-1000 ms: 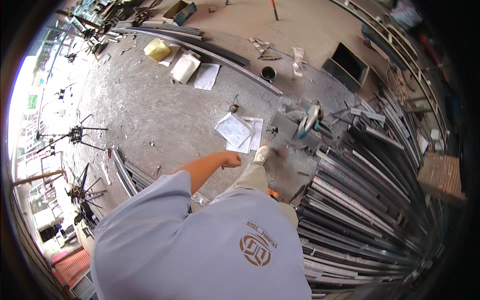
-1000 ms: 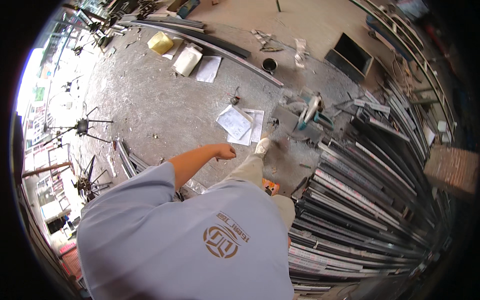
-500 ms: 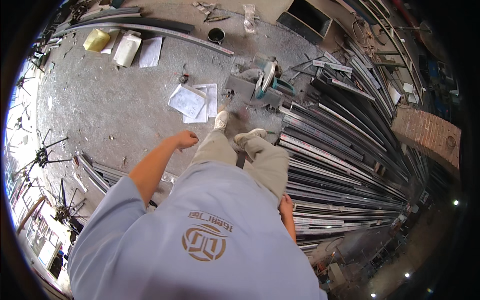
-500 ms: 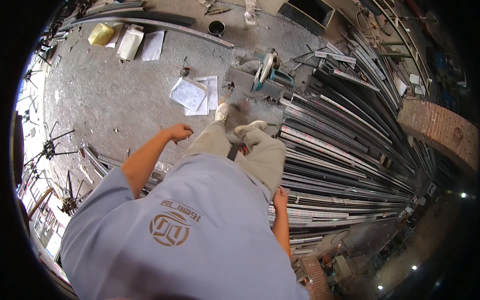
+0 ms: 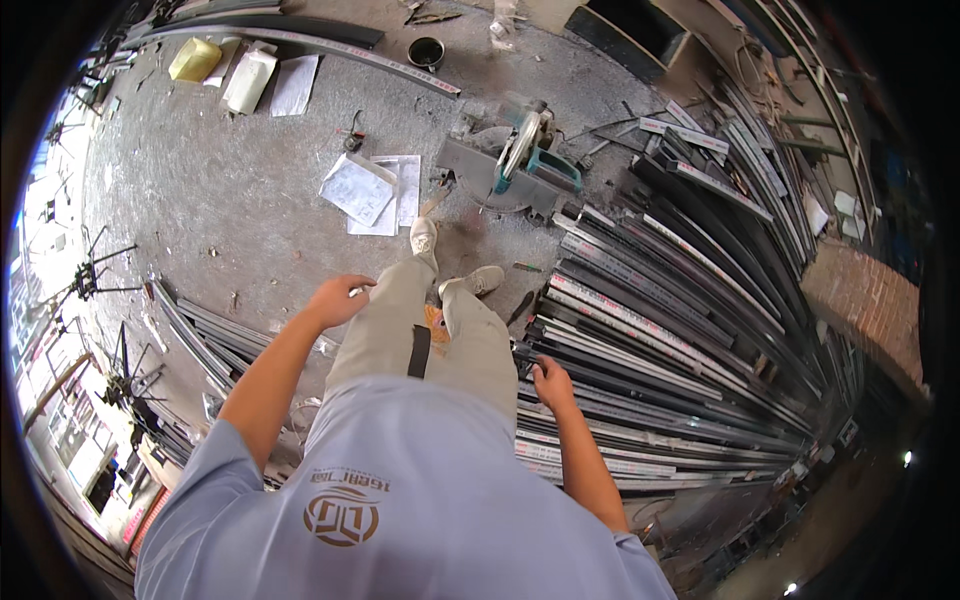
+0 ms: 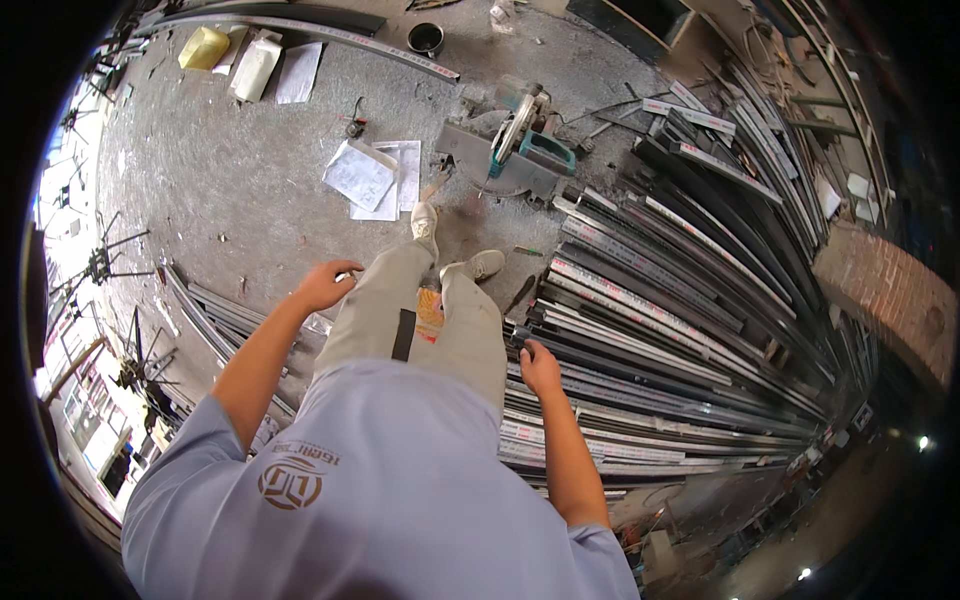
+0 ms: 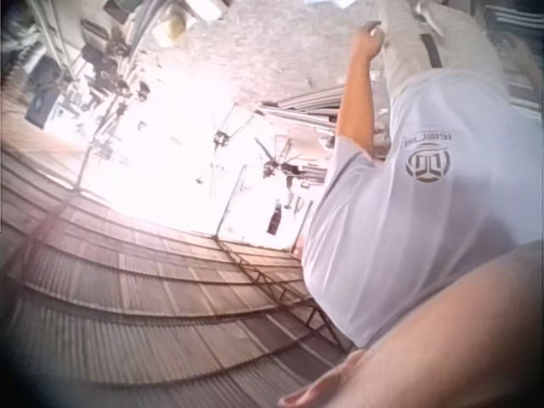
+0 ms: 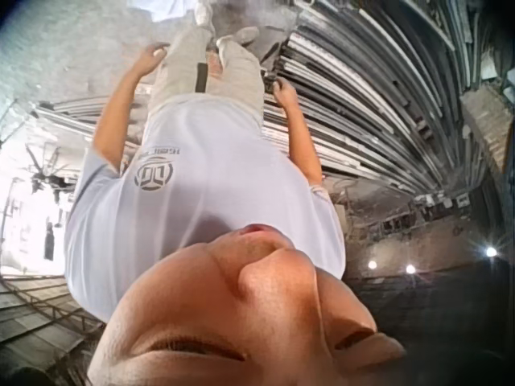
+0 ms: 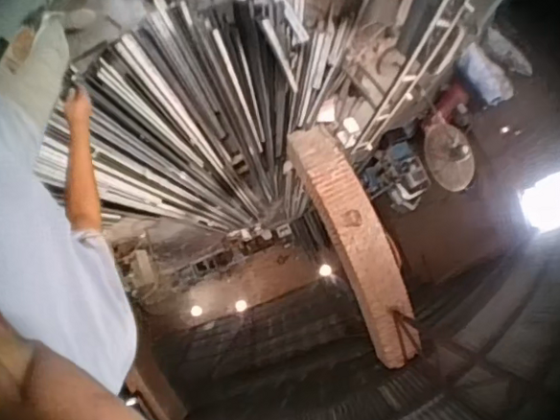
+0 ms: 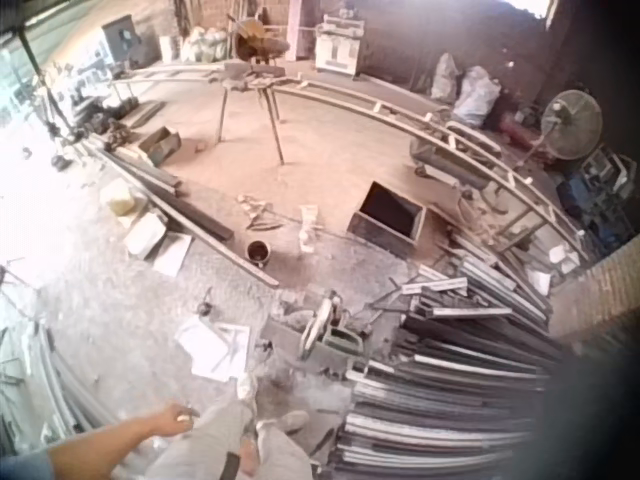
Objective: The person walks through a cluttered workshop, sits on the floor, and uses a miter saw to cut long metal profiles. He measures and aligns the profiles before cutting, then stacks the cut pieces.
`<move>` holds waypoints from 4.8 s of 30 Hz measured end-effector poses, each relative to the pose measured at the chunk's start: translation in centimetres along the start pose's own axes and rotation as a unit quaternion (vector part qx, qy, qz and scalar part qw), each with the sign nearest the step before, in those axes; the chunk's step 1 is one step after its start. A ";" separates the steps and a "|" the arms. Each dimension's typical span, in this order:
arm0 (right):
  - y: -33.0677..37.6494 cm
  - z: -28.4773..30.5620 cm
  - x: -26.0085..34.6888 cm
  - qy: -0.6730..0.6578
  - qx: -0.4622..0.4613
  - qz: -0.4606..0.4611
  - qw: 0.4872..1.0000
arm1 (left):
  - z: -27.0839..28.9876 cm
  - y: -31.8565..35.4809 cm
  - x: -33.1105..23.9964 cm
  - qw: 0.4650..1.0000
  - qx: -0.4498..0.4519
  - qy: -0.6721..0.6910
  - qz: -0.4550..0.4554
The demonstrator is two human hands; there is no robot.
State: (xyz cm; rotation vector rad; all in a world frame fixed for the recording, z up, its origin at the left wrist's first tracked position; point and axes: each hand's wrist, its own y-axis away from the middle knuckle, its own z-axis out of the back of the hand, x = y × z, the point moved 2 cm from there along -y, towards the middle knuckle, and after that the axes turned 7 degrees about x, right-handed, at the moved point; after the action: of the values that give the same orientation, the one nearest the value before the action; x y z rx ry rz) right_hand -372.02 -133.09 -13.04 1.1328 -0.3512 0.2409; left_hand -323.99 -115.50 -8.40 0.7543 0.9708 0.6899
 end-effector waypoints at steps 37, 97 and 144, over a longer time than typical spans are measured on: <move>-37.8 6.2 -3.7 0.228 0.136 0.528 0.807 | -8.7 -36.5 2.2 0.918 0.223 -0.240 -0.226; -6.6 -25.7 -2.8 -0.594 -0.341 0.473 0.554 | -23.7 -10.7 3.8 0.780 0.157 0.120 -0.593; -24.4 -23.7 -10.5 0.075 -0.575 0.149 0.801 | -15.0 -42.1 13.7 0.840 -0.306 -0.141 -0.426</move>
State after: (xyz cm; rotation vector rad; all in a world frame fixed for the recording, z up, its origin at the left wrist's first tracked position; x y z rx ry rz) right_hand -369.27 -121.48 -46.62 -0.1601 -0.4349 0.3209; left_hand -324.68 -124.48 -54.31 -0.1778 0.6483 0.0605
